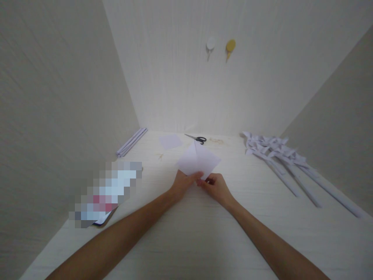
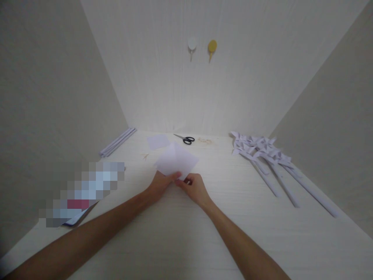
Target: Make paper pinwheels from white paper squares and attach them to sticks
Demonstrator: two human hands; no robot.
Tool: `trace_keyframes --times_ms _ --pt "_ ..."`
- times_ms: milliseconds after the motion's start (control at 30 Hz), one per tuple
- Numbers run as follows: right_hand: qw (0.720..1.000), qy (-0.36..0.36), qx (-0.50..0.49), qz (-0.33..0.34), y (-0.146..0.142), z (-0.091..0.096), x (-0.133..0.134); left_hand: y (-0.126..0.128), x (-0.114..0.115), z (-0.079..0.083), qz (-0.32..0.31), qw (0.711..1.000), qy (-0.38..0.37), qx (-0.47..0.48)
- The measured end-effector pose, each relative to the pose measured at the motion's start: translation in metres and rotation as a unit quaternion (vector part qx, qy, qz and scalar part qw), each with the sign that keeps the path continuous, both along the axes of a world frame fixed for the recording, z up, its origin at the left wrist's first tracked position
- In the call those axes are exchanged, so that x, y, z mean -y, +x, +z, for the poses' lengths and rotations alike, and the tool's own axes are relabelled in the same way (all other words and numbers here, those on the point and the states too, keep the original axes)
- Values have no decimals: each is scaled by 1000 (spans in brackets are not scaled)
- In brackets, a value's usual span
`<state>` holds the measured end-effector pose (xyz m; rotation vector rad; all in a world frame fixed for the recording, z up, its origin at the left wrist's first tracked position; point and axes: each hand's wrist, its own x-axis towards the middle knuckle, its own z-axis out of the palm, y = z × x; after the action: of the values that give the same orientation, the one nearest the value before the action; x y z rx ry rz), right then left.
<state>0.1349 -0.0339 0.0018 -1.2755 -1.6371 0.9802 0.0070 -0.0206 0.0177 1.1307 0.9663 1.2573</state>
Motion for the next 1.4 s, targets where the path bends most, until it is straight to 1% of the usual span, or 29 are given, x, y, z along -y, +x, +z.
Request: trace_keyframes --times_ms 133,200,300,400,533,600,767,833,933,1000,1100,1167,1233,1300,1400 --pt "999 -14 -26 -11 0 3 0 -4 -6 -2 70 997 -28 -27" --pt "998 -23 -45 -25 0 4 1 -6 -9 -3 106 993 -36 -21" --pt "993 -38 -92 -62 1 5 0 -7 -10 -4 120 992 -28 -2" --pt "979 -51 -170 -97 2 5 -1 -7 -8 -4 100 995 -25 -9" --pt "950 -49 -281 -130 3 5 -4 -5 -6 -3 60 998 -28 -10" --pt "936 -48 -318 -141 3 6 -4 -4 -5 -2 41 999 -31 -9" --pt "918 -57 -363 -146 2 10 -3 -3 -5 -1 15 999 -36 26" --pt "913 -57 -377 -145 1 11 -3 -2 -6 -3 15 998 -48 47" --pt "904 -62 -397 -146 2 12 -4 -1 -6 -7 -4 996 -58 69" --pt "896 -71 -412 -152 4 12 -6 -1 -5 -7 -22 997 -47 64" --pt "888 -77 -424 -162 6 11 -7 0 -1 -4 -34 998 -25 44" --pt "890 -72 -420 -164 6 11 -6 1 1 -1 -32 999 -18 33" --pt "903 -63 -396 -155 4 11 -5 1 2 2 -24 999 -15 33" --pt "927 -58 -344 -137 2 11 -2 1 2 2 -16 999 -10 39" --pt "967 -62 -226 -100 -1 10 0 1 1 1 -5 999 2 39"
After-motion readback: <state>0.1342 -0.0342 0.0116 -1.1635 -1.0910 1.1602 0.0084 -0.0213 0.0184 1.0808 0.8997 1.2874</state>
